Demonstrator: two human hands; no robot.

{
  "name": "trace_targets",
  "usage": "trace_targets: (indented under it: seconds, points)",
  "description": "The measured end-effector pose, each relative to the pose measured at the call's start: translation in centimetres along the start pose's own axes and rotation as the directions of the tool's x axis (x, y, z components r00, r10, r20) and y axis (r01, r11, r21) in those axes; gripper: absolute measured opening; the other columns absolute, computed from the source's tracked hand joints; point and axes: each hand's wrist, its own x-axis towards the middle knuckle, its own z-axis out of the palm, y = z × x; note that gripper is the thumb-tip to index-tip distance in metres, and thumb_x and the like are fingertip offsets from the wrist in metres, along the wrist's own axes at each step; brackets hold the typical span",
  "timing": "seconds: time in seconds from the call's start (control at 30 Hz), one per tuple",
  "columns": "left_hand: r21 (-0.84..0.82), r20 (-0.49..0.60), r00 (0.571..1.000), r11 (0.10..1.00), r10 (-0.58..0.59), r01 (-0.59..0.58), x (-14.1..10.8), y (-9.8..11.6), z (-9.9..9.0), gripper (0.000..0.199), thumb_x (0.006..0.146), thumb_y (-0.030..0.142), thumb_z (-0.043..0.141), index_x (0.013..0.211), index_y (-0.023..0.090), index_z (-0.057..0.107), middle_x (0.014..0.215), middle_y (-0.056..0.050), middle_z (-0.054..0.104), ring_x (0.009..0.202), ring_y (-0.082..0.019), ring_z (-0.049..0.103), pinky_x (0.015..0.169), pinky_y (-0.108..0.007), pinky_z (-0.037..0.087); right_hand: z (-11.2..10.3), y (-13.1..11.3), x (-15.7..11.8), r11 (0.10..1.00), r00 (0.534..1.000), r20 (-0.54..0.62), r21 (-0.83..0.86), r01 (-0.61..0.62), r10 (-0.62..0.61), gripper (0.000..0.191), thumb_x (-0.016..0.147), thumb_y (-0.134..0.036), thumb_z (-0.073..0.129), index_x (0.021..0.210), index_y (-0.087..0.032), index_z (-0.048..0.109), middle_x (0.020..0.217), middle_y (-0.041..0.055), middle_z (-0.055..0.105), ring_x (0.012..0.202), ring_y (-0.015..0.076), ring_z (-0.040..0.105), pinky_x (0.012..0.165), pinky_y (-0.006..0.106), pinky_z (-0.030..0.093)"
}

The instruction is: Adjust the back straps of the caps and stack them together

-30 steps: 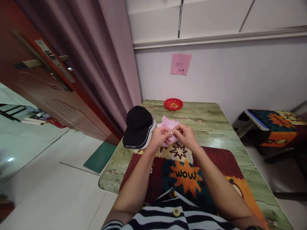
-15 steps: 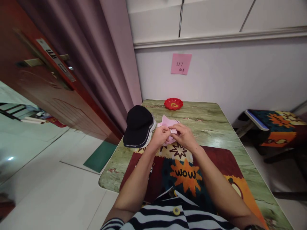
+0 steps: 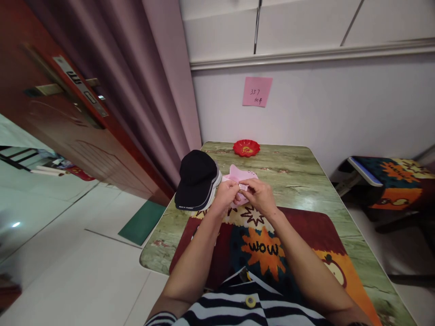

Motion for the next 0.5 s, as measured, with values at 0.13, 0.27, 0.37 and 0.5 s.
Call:
trace_targets:
  seconds: [0.13, 0.27, 0.37, 0.5]
  points:
    - [0.033, 0.105, 0.993, 0.998, 0.05, -0.054, 0.09, 0.07, -0.74, 0.008, 0.069, 0.018, 0.053, 0.061, 0.017, 0.052, 0.044, 0.003, 0.051, 0.039, -0.007, 0.046, 0.042, -0.017, 0.034, -0.12, 0.19, -0.02, 0.999, 1.0, 0.005, 0.032, 0.016, -0.016, 0.02, 0.084, -0.022, 0.07, 0.104, -0.021, 0.074, 0.09, 0.0065, 0.071, 0.069, 0.0172, 0.061, 0.069, 0.029, 0.051]
    - [0.055, 0.112, 0.99, 0.994, 0.083, -0.09, 0.11, 0.05, -0.9, 0.006, 0.067, 0.016, 0.054, 0.062, 0.018, 0.05, 0.046, 0.005, 0.05, 0.04, -0.007, 0.046, 0.044, -0.016, 0.032, -0.22, 0.1, 0.04, 0.999, 0.999, 0.015, 0.027, 0.04, -0.041, 0.024, 0.084, -0.018, 0.067, 0.107, -0.021, 0.073, 0.091, 0.0062, 0.07, 0.071, 0.0173, 0.061, 0.071, 0.03, 0.051]
    - [0.042, 0.08, 0.991, 0.993, 0.103, -0.107, 0.18, -0.16, -0.66, 0.004, 0.066, 0.015, 0.052, 0.065, 0.018, 0.05, 0.047, 0.006, 0.05, 0.041, -0.007, 0.046, 0.045, -0.016, 0.034, -0.13, -0.03, 0.06, 0.998, 0.998, 0.012, 0.001, 0.063, -0.063, 0.028, 0.083, -0.014, 0.063, 0.108, -0.021, 0.071, 0.095, 0.0067, 0.07, 0.074, 0.0179, 0.062, 0.074, 0.031, 0.052]
    - [0.034, 0.056, 0.99, 0.991, 0.127, -0.129, 0.52, -0.6, -0.46, 0.004, 0.066, 0.015, 0.053, 0.065, 0.018, 0.051, 0.049, 0.006, 0.05, 0.042, -0.006, 0.045, 0.046, -0.016, 0.034, 0.01, -0.12, -0.01, 0.996, 0.997, 0.001, -0.035, 0.078, -0.078, 0.028, 0.085, -0.016, 0.06, 0.11, -0.022, 0.07, 0.098, 0.0073, 0.072, 0.078, 0.019, 0.064, 0.077, 0.032, 0.053]
